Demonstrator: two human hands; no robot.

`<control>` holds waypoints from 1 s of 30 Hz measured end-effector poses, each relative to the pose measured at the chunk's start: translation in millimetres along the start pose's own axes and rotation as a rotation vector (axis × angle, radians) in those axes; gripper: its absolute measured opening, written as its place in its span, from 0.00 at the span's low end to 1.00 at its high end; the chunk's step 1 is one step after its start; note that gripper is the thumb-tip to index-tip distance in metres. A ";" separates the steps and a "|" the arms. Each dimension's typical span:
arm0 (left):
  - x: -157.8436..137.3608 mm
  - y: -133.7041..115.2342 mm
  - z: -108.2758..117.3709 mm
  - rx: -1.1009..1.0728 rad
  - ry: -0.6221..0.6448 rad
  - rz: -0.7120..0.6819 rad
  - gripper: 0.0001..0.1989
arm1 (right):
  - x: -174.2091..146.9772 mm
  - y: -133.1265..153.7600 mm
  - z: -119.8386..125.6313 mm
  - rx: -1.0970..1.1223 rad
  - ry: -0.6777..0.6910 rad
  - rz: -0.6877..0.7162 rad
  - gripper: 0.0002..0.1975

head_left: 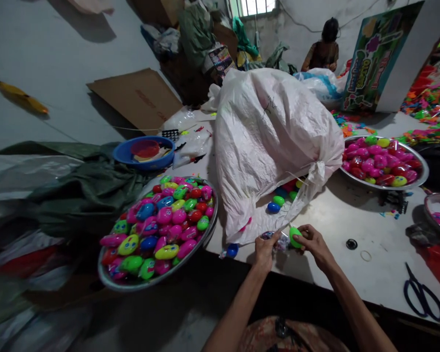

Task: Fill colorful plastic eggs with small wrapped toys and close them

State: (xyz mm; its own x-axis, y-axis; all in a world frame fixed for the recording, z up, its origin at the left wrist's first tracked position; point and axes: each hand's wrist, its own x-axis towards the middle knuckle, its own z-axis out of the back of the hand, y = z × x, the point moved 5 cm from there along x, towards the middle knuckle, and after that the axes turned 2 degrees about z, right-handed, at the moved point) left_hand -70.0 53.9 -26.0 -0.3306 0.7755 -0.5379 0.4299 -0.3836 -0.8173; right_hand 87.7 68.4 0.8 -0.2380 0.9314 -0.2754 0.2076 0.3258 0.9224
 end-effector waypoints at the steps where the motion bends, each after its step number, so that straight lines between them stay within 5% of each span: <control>1: 1.0 0.5 0.9 0.003 -0.010 -0.009 0.17 | -1.4 1.7 2.6 -0.018 -0.016 0.022 0.18; 10: -3.9 1.7 -7.3 -0.037 0.041 0.020 0.20 | -14.2 15.1 11.8 -0.270 -0.105 0.138 0.18; 16: -13.8 0.4 -16.2 0.094 0.134 -0.118 0.16 | -19.4 19.3 9.3 -0.477 -0.247 0.275 0.14; 19: -17.1 3.7 -22.7 0.008 0.187 -0.047 0.18 | -23.6 19.5 5.8 -0.392 -0.213 0.339 0.16; 22: -19.4 5.3 -30.1 -0.106 0.258 0.043 0.18 | -24.9 8.6 8.0 -0.212 -0.145 0.254 0.19; 27: -23.3 6.1 -39.9 -0.172 0.322 0.087 0.18 | -27.6 -11.5 15.4 -0.003 -0.227 0.124 0.18; 30: -26.4 8.9 -44.8 -0.196 0.309 0.133 0.18 | -31.7 -11.8 13.1 -0.071 -0.286 0.207 0.16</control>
State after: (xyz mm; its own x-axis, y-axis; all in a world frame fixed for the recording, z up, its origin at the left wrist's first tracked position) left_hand -19.8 52.5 -9.8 -0.0053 0.8517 -0.5239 0.6146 -0.4105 -0.6736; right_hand 105.2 37.1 -4.9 0.0796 0.9875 -0.1362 0.1548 0.1227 0.9803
